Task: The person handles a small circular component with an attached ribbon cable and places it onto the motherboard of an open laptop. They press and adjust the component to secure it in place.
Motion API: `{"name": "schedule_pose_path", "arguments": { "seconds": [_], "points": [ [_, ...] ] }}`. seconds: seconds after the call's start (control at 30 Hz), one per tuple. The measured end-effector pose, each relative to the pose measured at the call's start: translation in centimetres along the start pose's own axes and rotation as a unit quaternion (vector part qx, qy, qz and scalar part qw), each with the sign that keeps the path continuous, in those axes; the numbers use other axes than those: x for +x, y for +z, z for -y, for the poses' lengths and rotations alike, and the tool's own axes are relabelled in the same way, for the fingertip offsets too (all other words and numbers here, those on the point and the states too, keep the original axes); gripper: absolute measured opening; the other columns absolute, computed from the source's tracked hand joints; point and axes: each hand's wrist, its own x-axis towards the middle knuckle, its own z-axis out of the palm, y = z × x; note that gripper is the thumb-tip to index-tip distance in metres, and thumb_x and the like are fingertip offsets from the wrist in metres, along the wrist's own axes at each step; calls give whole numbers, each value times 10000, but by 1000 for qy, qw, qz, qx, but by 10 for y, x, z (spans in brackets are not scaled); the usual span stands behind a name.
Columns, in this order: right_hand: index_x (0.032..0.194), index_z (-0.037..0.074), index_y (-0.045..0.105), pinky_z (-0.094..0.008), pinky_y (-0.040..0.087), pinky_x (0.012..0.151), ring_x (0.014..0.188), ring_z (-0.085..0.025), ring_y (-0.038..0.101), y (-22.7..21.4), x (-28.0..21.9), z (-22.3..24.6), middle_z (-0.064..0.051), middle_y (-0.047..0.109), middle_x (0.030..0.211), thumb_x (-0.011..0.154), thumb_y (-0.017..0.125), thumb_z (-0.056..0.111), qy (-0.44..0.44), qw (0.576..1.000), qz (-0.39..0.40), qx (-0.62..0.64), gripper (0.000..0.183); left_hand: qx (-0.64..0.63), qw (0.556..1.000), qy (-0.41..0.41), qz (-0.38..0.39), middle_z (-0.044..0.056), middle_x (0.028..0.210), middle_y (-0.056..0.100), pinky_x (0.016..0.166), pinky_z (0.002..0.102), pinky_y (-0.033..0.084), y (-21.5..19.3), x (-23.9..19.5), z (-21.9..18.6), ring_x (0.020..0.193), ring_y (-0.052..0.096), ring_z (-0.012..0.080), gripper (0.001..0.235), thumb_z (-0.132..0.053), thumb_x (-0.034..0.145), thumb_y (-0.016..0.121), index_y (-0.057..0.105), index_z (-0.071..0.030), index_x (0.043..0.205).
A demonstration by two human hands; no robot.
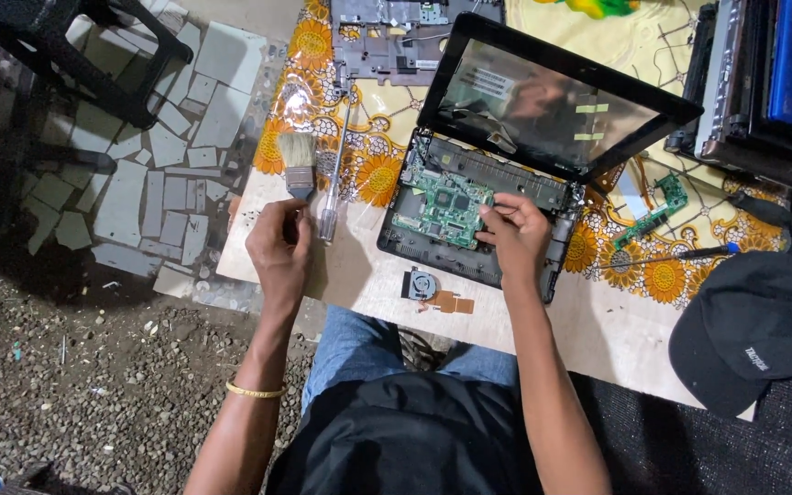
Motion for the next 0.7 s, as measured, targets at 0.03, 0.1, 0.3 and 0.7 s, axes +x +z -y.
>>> {"name": "schedule_pose_path", "arguments": {
  "seconds": [0.03, 0.1, 0.3, 0.7],
  "points": [
    [1266, -20, 746, -426, 759, 725, 893, -230, 756, 1, -2, 3, -202, 756, 1040, 956, 926, 113, -1, 1000, -1, 1, 382, -1, 1000, 2, 0, 189, 940, 740, 738, 478, 579, 4, -3, -3, 808, 726, 392, 185, 22, 993, 732, 767, -42, 1163],
    [1244, -26, 778, -400, 749, 668, 858, -237, 785, 2, -6, 9, -200, 756, 1017, 917, 950, 109, 8, 1000, -16, -26, 394, 7, 1000, -5, -12, 115, 887, 702, 677, 392, 550, 14, -11, -9, 736, 651, 266, 180, 16, 1007, 728, 781, -70, 1156],
    [1276, 54, 831, -454, 686, 786, 989, -295, 800, -2, 1, -7, -182, 805, 1094, 973, 940, 195, -90, 982, -39, -162, 352, -83, 984, -8, 155, 267, 1230, 682, 957, 501, 639, 62, 2, -77, 1090, 694, 386, 443, -100, 1036, 751, 686, 62, 1443],
    [1228, 60, 855, -376, 620, 790, 838, -223, 769, 7, -13, -3, -131, 755, 995, 945, 922, 116, -134, 968, -55, -203, 296, 53, 981, 18, 183, 180, 1198, 683, 982, 485, 546, 75, -6, -69, 1124, 654, 372, 416, -191, 1027, 716, 735, -17, 1405]
  ]
}}
